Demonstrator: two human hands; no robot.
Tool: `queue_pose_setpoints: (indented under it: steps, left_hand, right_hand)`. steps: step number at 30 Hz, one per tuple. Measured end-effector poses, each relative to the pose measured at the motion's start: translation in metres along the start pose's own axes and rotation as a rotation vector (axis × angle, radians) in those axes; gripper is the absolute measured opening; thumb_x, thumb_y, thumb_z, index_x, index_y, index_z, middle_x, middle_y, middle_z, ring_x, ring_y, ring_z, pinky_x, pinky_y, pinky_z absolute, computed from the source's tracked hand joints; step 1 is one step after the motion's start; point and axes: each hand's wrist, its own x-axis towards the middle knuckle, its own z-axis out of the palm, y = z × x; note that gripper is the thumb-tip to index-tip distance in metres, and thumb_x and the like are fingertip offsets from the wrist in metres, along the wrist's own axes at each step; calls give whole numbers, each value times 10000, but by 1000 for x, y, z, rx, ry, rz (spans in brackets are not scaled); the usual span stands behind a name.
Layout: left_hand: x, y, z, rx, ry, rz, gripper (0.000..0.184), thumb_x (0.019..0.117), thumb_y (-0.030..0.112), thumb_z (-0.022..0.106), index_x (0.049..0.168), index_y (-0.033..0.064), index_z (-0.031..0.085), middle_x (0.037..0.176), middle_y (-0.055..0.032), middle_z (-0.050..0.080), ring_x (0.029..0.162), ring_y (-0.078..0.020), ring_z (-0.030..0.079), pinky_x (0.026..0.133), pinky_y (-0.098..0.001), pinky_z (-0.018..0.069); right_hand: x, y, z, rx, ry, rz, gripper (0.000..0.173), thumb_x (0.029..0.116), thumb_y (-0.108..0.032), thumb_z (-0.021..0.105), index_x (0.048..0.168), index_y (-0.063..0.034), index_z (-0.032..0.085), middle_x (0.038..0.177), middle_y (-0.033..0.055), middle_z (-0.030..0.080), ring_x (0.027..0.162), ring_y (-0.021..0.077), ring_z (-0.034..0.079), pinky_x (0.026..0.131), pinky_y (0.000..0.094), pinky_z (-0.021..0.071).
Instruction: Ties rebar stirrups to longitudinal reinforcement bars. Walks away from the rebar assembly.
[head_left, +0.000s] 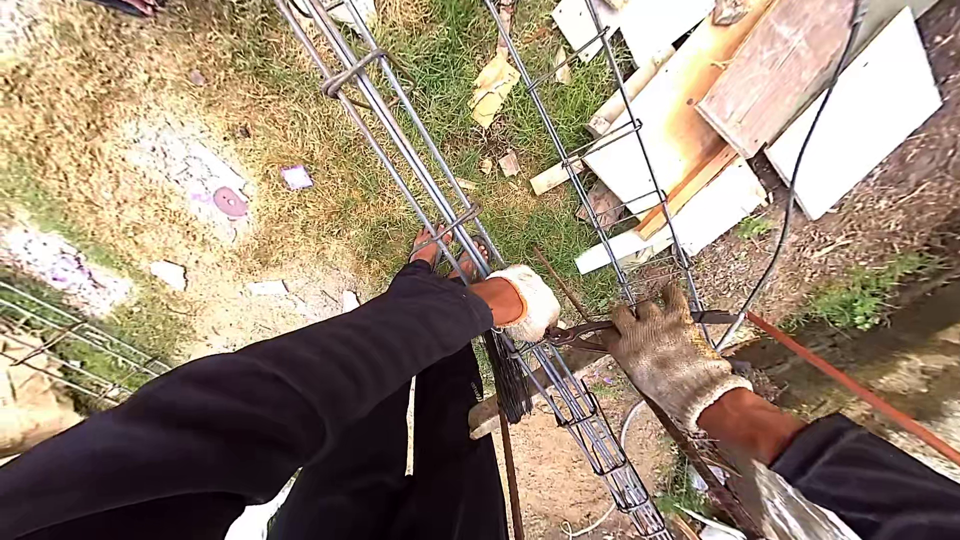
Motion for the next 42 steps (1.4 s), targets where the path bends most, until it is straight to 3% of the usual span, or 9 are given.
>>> queue_pose_setpoints:
  steps: [2, 6, 11, 15, 21, 26, 33, 38, 42]
  left_hand:
    - [-3, 2, 4, 4, 49, 10, 141, 840, 344, 681, 962, 303, 738, 769, -11, 676, 759, -235, 651, 691, -533, 478]
    - [-12, 18, 20, 55, 247, -21, 591, 876, 704, 564, 951, 144, 737, 885, -74, 710, 929, -300, 667, 1073, -644, 362]
    - [-7, 29, 58, 75, 557, -79, 543, 884, 611, 623, 960, 82, 716, 875, -107, 679, 921, -338, 646, 996, -587, 437]
    - [-9, 24, 59, 77, 581, -18, 492, 908, 571, 619, 918, 90, 718, 883, -100, 684, 934, -335, 645, 999, -576, 429]
    - [0, 20, 61, 110, 574, -14, 490, 897, 586, 589, 866, 113, 710, 821, -78, 676, 882, -314, 653, 895, -563, 480]
    - [0, 15, 63, 114, 603, 7, 490, 862, 600, 623, 831, 115, 684, 803, -72, 665, 855, -306, 649, 863, -543, 479]
    - [-1, 17, 60, 118, 532, -23, 490, 870, 619, 627, 884, 136, 710, 842, -71, 676, 895, -313, 653, 843, -557, 492]
    - [3, 19, 61, 136, 573, -27, 428, 875, 564, 639, 807, 144, 686, 774, -56, 653, 826, -293, 645, 792, -524, 487]
    - [2, 24, 60, 100, 558, -44, 429, 897, 550, 639, 810, 134, 692, 800, -72, 664, 851, -303, 651, 817, -531, 489]
  right_hand:
    - [6, 13, 7, 38, -41, -85, 185, 903, -80, 700, 1041, -193, 748, 1075, 133, 689, 978, 407, 650, 840, 616, 509]
    - [21, 43, 33, 107, 12, -247, 190, 844, -112, 768, 1008, -206, 747, 1043, 122, 674, 941, 382, 652, 775, 564, 556]
    - [33, 57, 59, 147, 210, -392, 140, 810, -126, 794, 934, -146, 733, 974, 154, 679, 890, 385, 678, 741, 550, 575]
    - [35, 63, 66, 204, 431, -448, 219, 787, -151, 803, 848, -39, 624, 875, 174, 676, 810, 394, 700, 651, 530, 583]
    - [72, 83, 74, 204, 414, -626, 229, 785, -226, 774, 841, -63, 623, 808, 140, 663, 766, 366, 689, 655, 527, 579]
    - [91, 87, 80, 211, 438, -722, 147, 848, -200, 671, 817, -69, 612, 811, 142, 657, 749, 368, 681, 625, 527, 565]
    - [80, 81, 73, 197, 357, -617, 127, 807, -154, 748, 839, -95, 640, 847, 126, 669, 789, 362, 680, 669, 533, 570]
    - [24, 54, 48, 158, 263, -335, 143, 801, -40, 769, 867, -92, 653, 827, 136, 641, 762, 368, 664, 649, 532, 559]
    - [-6, 27, 29, 193, 67, -129, 104, 872, -160, 748, 953, -115, 700, 843, 122, 660, 729, 340, 672, 569, 494, 548]
